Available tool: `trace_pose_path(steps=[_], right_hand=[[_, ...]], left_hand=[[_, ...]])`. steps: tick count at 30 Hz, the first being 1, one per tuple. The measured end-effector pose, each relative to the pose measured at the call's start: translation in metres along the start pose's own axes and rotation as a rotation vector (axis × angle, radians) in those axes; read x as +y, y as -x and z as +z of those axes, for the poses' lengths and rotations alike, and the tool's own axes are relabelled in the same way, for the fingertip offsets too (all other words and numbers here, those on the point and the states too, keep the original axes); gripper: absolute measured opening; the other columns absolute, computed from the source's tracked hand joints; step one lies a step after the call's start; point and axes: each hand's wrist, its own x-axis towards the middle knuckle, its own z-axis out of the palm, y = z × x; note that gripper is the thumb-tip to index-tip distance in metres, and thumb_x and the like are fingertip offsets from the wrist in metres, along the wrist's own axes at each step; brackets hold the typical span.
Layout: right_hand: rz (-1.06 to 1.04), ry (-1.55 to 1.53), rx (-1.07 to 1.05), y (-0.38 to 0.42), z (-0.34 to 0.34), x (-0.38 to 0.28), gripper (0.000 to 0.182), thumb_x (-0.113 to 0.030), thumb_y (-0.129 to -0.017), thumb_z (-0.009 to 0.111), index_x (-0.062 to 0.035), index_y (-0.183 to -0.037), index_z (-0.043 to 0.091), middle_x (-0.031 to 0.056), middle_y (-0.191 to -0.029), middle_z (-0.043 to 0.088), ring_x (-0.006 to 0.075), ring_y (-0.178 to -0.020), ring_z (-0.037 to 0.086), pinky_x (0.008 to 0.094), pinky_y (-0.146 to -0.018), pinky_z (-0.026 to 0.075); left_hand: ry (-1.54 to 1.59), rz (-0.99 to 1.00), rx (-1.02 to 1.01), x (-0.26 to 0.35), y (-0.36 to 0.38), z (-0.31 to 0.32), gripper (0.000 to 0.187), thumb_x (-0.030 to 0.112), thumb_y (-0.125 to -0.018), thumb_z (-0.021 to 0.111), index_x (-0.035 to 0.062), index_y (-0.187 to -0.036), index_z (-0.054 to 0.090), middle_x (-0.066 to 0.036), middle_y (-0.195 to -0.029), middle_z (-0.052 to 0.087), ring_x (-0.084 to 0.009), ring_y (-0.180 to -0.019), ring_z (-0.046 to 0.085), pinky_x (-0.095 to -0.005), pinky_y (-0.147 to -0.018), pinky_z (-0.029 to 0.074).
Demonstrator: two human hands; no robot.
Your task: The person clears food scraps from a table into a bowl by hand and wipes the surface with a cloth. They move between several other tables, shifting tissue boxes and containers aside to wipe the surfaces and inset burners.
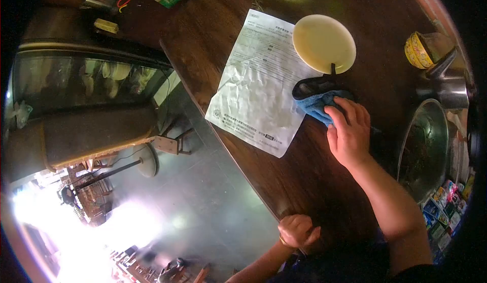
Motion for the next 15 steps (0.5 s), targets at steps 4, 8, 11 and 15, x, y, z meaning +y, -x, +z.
trace_pose_path(steps=[4, 8, 11, 15], right_hand=[[-0.007, 0.005, 0.023, 0.0007, -0.0009, -0.0020, 0.041, -0.010, -0.076, 0.065, -0.0129, -0.117, 0.059, 0.0123, -0.126, 0.055, 0.0349, -0.115, 0.053, 0.0527, -0.101, 0.037], [-0.035, 0.032, 0.058, 0.0019, -0.0015, -0.0017, 0.042, -0.010, -0.077, 0.065, -0.0128, -0.118, 0.058, 0.0117, -0.124, 0.055, 0.0345, -0.112, 0.054, 0.0515, -0.099, 0.038], [-0.025, 0.030, 0.047, 0.0043, 0.0001, -0.0013, 0.042, -0.011, -0.077, 0.066, -0.0130, -0.118, 0.058, 0.0114, -0.124, 0.056, 0.0341, -0.111, 0.053, 0.0508, -0.099, 0.037], [-0.029, 0.039, 0.072, 0.0072, 0.0024, -0.0014, 0.043, -0.011, -0.078, 0.066, -0.0137, -0.119, 0.058, 0.0112, -0.123, 0.056, 0.0340, -0.111, 0.053, 0.0506, -0.099, 0.037]], left_hand=[[-0.037, 0.013, 0.016, 0.0012, -0.0014, 0.0003, 0.026, 0.028, -0.071, 0.077, 0.0103, -0.063, 0.060, -0.006, -0.068, 0.062, -0.0241, -0.054, 0.060, -0.0349, -0.047, 0.046], [-0.057, 0.025, 0.010, 0.0008, -0.0011, 0.0011, 0.026, 0.027, -0.071, 0.076, 0.0100, -0.062, 0.058, -0.007, -0.065, 0.060, -0.0257, -0.054, 0.059, -0.0353, -0.047, 0.046], [-0.049, 0.030, 0.065, 0.0024, -0.0027, 0.0012, 0.025, 0.025, -0.071, 0.075, 0.0095, -0.063, 0.058, -0.008, -0.065, 0.059, -0.0267, -0.054, 0.059, -0.0364, -0.047, 0.046], [-0.055, 0.014, 0.129, 0.0039, -0.0005, 0.0046, 0.024, 0.023, -0.072, 0.075, 0.0089, -0.064, 0.057, -0.009, -0.066, 0.059, -0.0277, -0.054, 0.059, -0.0378, -0.047, 0.047]])
